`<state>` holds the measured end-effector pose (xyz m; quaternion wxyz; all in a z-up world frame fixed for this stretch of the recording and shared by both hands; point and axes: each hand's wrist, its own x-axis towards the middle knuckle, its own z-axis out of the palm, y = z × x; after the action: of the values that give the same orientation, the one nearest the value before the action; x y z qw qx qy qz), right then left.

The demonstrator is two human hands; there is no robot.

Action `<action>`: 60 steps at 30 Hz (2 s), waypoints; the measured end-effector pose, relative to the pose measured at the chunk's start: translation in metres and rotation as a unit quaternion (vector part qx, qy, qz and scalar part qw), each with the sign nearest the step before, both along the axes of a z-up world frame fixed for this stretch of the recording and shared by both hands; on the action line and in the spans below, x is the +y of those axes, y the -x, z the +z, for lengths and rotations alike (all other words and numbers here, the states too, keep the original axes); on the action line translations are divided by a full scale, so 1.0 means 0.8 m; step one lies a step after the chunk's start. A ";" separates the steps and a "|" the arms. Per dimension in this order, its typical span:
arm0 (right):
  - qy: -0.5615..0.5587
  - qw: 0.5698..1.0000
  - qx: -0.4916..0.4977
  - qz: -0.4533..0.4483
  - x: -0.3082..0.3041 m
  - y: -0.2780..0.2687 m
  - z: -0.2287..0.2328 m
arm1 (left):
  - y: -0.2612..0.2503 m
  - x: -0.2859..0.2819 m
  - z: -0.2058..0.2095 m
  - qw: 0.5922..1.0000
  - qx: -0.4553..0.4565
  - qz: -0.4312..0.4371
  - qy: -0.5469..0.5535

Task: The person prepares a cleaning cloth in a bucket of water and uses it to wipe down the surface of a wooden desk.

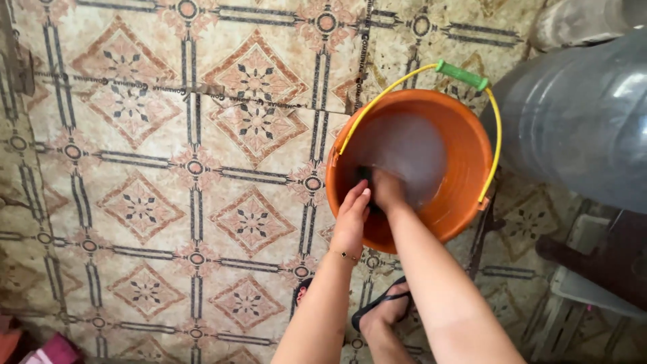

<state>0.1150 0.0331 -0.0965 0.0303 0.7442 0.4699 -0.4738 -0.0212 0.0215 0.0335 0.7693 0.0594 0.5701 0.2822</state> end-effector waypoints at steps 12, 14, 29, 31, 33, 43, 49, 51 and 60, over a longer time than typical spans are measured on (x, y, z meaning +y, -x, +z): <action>-0.189 0.772 0.356 -0.490 -0.067 -0.041 0.198 | -0.085 0.010 0.088 0.931 0.324 -0.059 -0.159; -0.189 0.717 0.399 -0.539 -0.072 -0.044 0.219 | -0.088 0.011 0.098 0.984 0.171 0.024 -0.050; -0.190 0.692 0.292 -0.633 -0.048 -0.022 0.255 | -0.110 0.037 0.183 0.849 0.457 -0.243 -0.111; -0.185 0.674 0.307 -0.646 -0.049 -0.025 0.254 | -0.112 0.026 0.176 0.852 0.457 -0.211 -0.145; -0.181 0.656 0.321 -0.659 -0.041 -0.026 0.284 | -0.112 0.026 0.185 0.854 0.455 -0.178 -0.180; -0.096 0.608 0.490 -0.618 -0.054 -0.039 0.334 | -0.108 0.035 0.294 0.665 0.571 -0.187 -0.443; -0.158 0.621 0.387 -0.663 -0.032 -0.026 0.396 | -0.110 0.031 0.312 0.777 0.455 -0.309 -0.308; -0.166 0.635 0.337 -0.675 -0.028 -0.022 0.404 | -0.107 0.030 0.311 0.769 0.471 -0.285 -0.326; -0.148 0.611 0.376 -0.681 -0.019 -0.032 0.468 | -0.103 0.048 0.408 0.759 0.461 -0.339 -0.309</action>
<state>0.1406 0.0179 0.2777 -0.5909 0.6007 -0.1380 -0.5205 0.0611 0.0601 0.3598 0.3986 0.6066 0.6803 0.1019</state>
